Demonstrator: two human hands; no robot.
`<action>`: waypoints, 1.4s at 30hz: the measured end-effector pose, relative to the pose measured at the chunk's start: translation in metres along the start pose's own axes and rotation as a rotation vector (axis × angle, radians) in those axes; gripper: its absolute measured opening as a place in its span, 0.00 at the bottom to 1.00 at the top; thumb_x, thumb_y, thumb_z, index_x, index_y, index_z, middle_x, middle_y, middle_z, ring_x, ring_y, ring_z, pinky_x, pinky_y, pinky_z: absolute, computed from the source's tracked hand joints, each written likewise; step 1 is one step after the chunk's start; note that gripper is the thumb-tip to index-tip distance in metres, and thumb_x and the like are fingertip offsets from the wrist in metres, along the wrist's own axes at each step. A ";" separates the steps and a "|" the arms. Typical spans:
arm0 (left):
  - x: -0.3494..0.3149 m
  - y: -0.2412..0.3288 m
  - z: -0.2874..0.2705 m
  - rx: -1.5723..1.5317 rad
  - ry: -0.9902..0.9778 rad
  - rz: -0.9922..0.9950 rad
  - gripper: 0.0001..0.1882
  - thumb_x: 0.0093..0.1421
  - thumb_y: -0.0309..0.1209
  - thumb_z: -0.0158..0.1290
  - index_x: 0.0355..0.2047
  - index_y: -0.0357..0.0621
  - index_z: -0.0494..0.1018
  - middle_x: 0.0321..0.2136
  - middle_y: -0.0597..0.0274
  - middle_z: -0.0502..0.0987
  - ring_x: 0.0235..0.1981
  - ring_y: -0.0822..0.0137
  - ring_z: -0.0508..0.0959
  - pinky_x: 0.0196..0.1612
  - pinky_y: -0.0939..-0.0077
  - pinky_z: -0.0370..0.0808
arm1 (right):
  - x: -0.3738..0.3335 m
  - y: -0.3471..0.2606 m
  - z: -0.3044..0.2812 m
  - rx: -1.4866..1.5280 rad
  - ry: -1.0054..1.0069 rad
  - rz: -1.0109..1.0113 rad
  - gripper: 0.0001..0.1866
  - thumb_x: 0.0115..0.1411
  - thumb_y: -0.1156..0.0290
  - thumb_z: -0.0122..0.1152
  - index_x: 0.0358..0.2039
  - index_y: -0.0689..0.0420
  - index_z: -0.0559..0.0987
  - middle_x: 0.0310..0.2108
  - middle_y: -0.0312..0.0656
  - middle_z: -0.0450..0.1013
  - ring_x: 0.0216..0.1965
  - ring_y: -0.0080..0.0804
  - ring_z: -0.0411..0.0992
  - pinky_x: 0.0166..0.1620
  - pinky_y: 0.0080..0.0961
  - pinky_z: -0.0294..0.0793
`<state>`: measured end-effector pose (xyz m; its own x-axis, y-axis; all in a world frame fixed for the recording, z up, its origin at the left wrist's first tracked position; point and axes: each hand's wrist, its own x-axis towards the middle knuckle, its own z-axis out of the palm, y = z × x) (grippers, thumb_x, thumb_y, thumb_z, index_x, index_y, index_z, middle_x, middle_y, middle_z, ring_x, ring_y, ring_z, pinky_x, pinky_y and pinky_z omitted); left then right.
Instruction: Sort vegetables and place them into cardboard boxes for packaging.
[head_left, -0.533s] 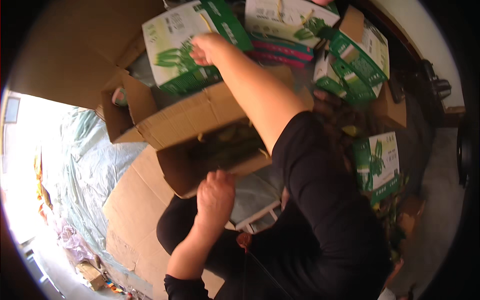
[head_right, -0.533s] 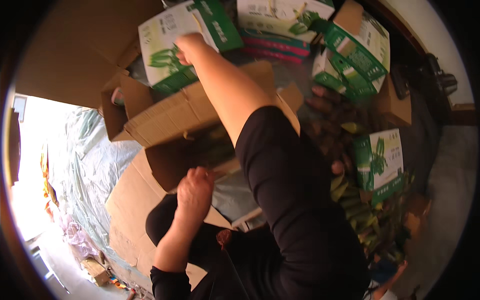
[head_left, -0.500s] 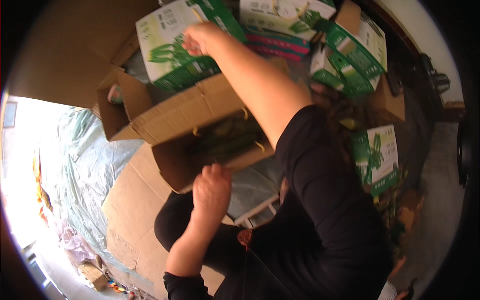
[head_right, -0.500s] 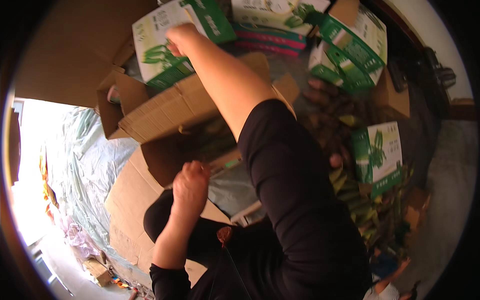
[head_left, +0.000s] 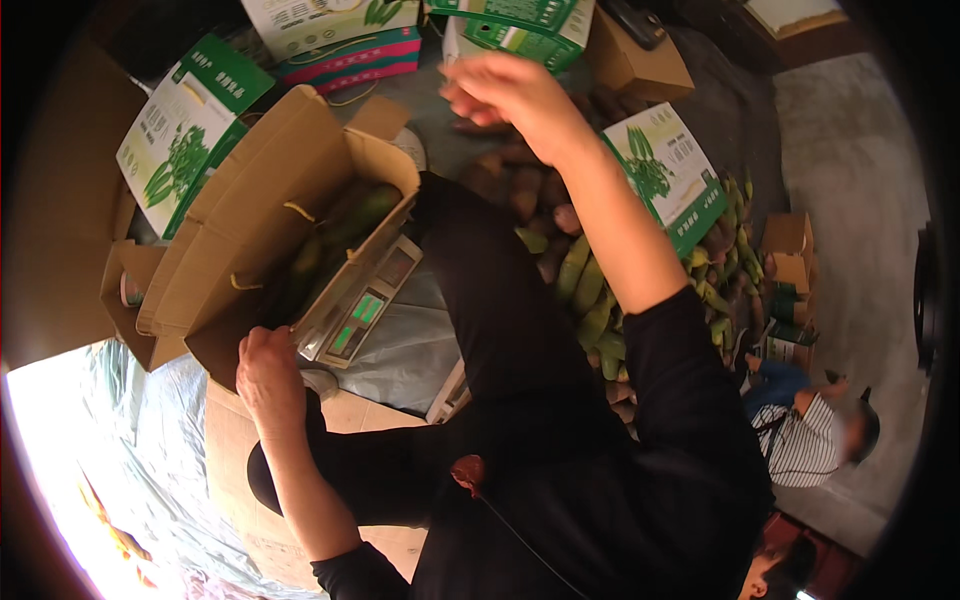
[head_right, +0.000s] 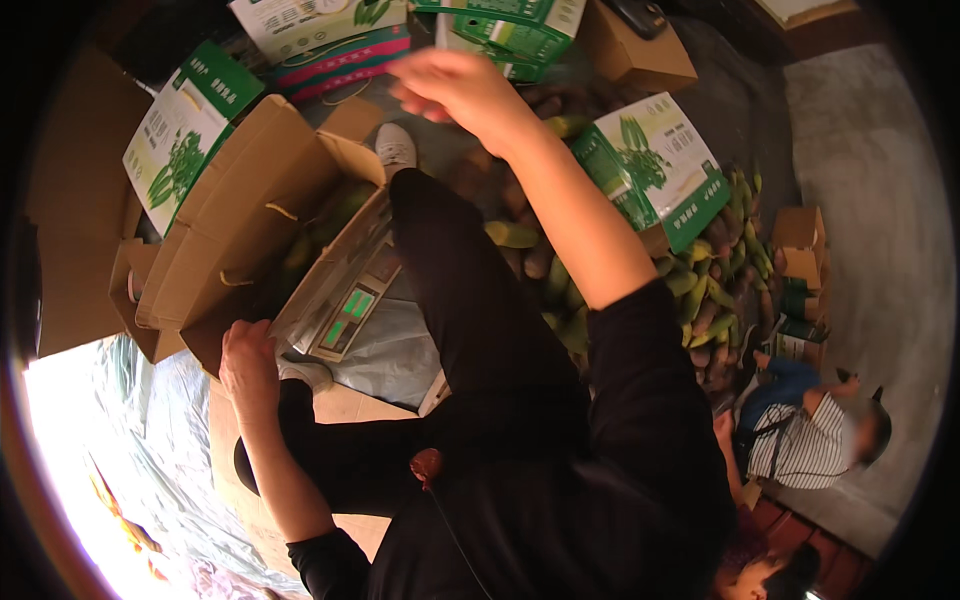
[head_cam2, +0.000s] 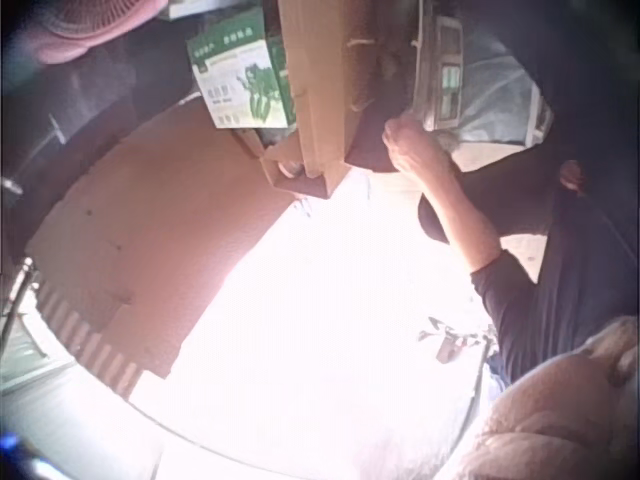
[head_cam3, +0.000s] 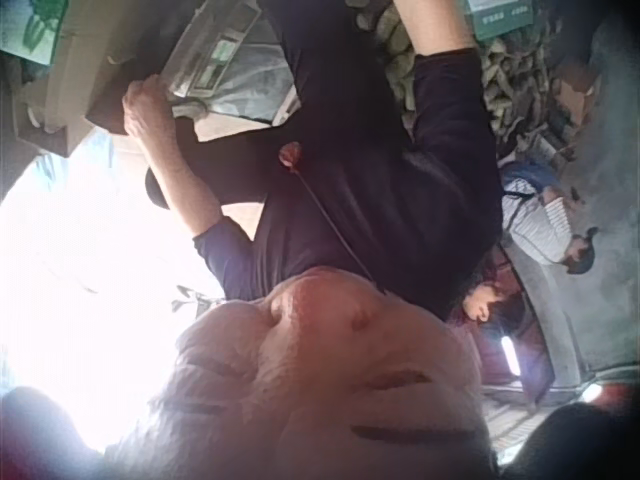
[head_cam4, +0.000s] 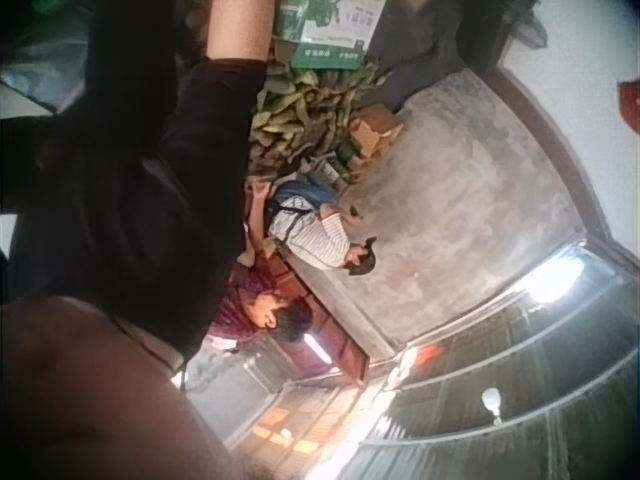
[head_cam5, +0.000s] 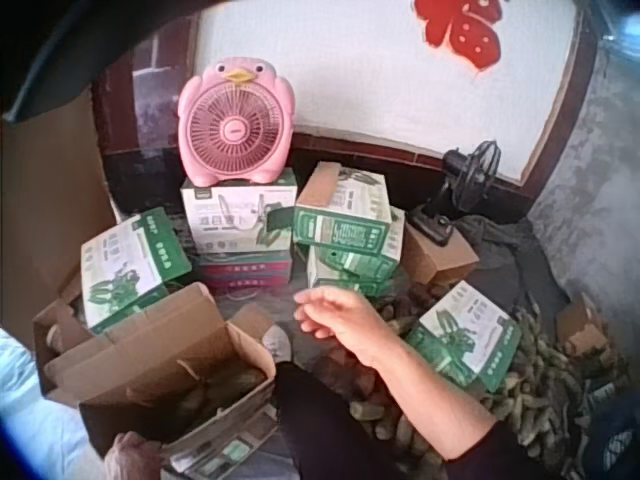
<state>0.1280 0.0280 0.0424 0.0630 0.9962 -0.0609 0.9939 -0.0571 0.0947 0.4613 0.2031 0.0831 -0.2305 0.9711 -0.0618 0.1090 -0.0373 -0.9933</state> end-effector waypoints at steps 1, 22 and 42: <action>-0.001 0.000 0.000 0.019 -0.006 -0.021 0.09 0.47 0.25 0.55 0.32 0.45 0.76 0.28 0.59 0.71 0.36 0.57 0.73 0.35 0.64 0.73 | -0.019 0.024 -0.019 0.000 0.090 0.090 0.14 0.61 0.65 0.52 0.45 0.57 0.76 0.36 0.35 0.74 0.34 0.19 0.70 0.35 0.16 0.69; 0.007 -0.014 0.033 -0.013 -0.068 -0.066 0.11 0.44 0.23 0.57 0.32 0.39 0.77 0.28 0.52 0.72 0.36 0.52 0.73 0.40 0.60 0.70 | -0.249 0.289 -0.245 0.664 1.313 0.531 0.25 0.57 0.68 0.59 0.54 0.49 0.62 0.41 0.40 0.67 0.35 0.34 0.71 0.29 0.26 0.70; 0.002 -0.014 0.034 -0.034 -0.022 -0.045 0.05 0.42 0.23 0.57 0.22 0.39 0.74 0.25 0.55 0.71 0.33 0.54 0.73 0.36 0.62 0.71 | -0.232 0.162 -0.196 0.531 1.337 0.178 0.20 0.61 0.59 0.55 0.48 0.57 0.68 0.41 0.36 0.70 0.33 0.38 0.77 0.31 0.21 0.67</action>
<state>0.1171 0.0285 0.0072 0.0209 0.9959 -0.0879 0.9920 -0.0098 0.1255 0.7221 0.0180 -0.0440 0.8375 0.4232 -0.3457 -0.3936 0.0284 -0.9188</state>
